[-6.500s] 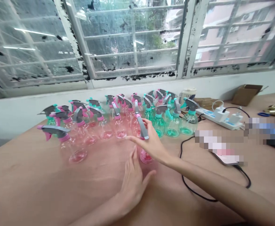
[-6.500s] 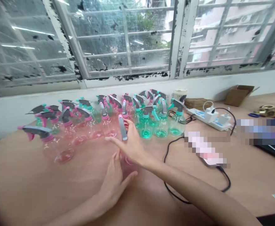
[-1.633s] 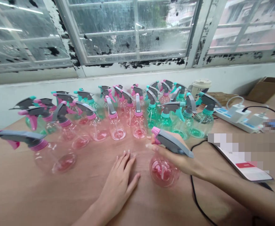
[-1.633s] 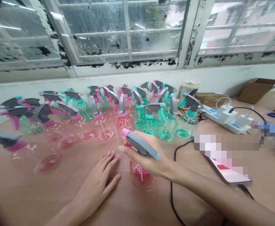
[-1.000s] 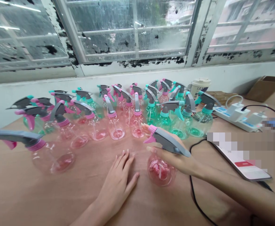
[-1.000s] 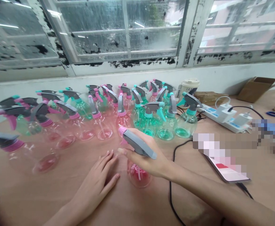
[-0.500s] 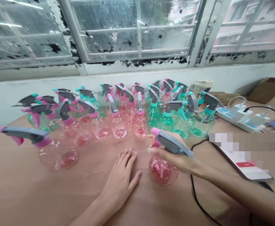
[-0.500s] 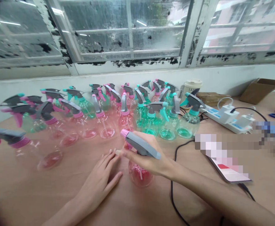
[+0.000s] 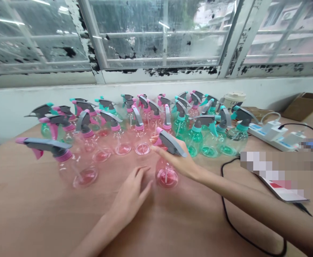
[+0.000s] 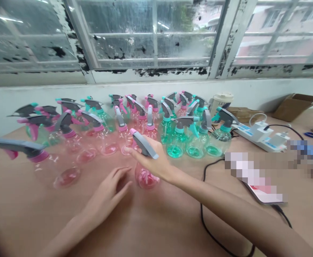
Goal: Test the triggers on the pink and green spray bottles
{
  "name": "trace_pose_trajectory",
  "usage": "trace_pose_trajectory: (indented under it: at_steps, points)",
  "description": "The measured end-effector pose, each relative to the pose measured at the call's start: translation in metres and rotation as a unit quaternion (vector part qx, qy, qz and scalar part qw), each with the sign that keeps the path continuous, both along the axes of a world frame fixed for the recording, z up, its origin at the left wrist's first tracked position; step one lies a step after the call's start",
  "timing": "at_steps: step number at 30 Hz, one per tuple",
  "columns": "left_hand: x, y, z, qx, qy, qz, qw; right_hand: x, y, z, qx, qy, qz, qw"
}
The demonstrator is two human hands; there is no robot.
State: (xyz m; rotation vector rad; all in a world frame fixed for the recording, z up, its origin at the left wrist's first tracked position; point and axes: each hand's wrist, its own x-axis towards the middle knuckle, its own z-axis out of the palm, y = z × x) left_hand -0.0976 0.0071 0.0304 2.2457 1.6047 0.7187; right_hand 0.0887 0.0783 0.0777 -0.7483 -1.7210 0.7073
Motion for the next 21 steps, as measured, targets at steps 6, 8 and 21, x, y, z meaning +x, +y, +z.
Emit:
trace_pose_trajectory:
  at_steps: [6,8,21]
  points:
    - [-0.074,-0.039,0.011,-0.043,-0.05,0.169,0.983,-0.038,0.007,0.002,-0.002,0.022,-0.016,1.0]
    - [-0.101,-0.052,0.006,-0.032,-0.062,0.248,0.966,-0.052,0.006,0.004,-0.001,0.027,-0.01,1.0]
    - [-0.161,-0.043,0.002,-0.047,-0.164,0.259,0.951,-0.148,0.019,0.005,0.046,0.072,-0.041,0.996]
